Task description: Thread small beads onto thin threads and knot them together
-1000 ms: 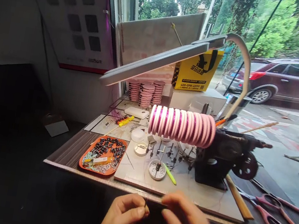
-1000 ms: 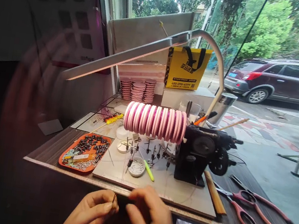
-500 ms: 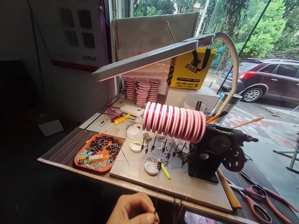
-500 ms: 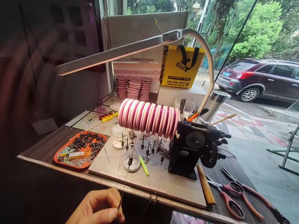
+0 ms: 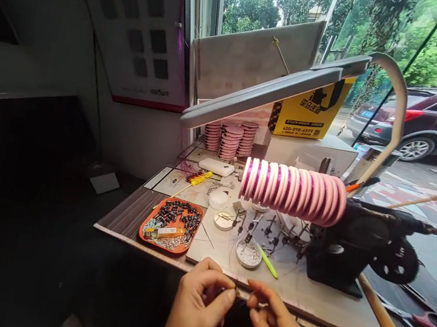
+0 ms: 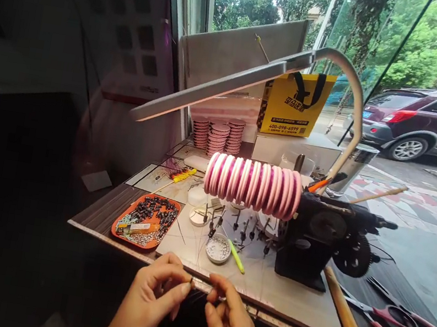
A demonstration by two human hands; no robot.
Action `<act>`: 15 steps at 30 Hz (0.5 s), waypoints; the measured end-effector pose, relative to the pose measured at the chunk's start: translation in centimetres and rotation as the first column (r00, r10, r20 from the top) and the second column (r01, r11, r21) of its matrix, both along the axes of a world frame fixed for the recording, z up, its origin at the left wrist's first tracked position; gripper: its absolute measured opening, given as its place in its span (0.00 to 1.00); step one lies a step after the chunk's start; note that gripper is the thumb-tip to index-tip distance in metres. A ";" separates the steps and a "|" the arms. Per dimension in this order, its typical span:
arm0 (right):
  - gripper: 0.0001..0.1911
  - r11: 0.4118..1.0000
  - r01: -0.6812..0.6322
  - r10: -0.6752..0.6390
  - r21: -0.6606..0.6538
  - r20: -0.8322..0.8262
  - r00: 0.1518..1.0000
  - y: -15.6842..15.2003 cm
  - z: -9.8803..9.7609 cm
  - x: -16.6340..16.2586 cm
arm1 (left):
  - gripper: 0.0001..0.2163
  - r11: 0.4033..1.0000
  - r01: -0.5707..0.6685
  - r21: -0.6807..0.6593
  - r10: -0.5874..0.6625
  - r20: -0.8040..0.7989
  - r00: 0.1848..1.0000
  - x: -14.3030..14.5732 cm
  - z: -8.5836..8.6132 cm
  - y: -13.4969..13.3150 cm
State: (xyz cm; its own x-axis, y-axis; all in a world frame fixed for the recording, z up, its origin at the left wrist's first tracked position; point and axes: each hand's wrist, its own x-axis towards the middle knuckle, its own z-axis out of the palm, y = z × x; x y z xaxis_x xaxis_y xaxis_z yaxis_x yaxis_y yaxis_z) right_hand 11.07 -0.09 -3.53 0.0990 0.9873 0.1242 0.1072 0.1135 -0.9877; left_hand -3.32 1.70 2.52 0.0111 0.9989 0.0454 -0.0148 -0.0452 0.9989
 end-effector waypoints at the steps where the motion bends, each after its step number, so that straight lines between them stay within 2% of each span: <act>1: 0.20 1.000 -0.007 0.007 -0.008 -0.008 1.000 0.6 0.6 0.0 | 0.06 0.999 -0.018 0.033 0.021 -0.073 0.997 0.2 -0.2 0.2; 3: 0.19 1.000 -0.011 0.011 -0.005 0.022 1.000 1.6 2.0 -0.1 | 0.06 0.996 -0.023 0.089 0.041 -0.211 0.977 0.6 -0.4 0.4; 5: 0.17 1.000 -0.014 0.015 -0.012 0.065 0.998 2.0 3.2 0.0 | 0.06 0.996 0.021 0.089 0.006 -0.289 0.957 1.0 -0.3 0.6; 9: 0.18 0.999 -0.009 0.012 -0.032 0.096 0.995 1.9 4.0 0.3 | 0.06 0.993 0.101 0.053 -0.080 -0.307 0.948 1.2 0.5 0.8; 10: 0.18 0.998 -0.022 0.025 -0.059 0.050 0.998 1.8 3.9 0.4 | 0.06 0.991 0.123 0.048 -0.103 -0.303 0.947 1.1 0.6 0.8; 12: 0.17 0.982 -0.102 0.075 -0.160 -0.169 0.983 1.7 3.6 0.5 | 0.06 0.984 0.170 0.058 -0.145 -0.305 0.941 0.7 0.6 0.8; 13: 0.16 0.964 -0.169 0.096 -0.205 -0.322 0.942 1.7 3.5 0.4 | 0.06 0.979 0.189 0.080 -0.156 -0.312 0.937 0.6 0.5 0.7; 15: 0.13 0.930 -0.297 0.114 -0.216 -0.599 0.793 1.8 3.4 0.1 | 0.06 0.971 0.190 0.145 -0.141 -0.297 0.945 0.4 0.1 0.5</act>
State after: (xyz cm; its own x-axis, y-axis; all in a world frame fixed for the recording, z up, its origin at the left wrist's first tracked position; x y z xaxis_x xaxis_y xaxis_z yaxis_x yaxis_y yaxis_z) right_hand 11.20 1.75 -0.15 -0.1486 0.9731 -0.1762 -0.4745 -0.2265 -0.8506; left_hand -2.95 2.24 2.65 0.2129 0.9595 0.1844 0.2447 -0.2350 0.9407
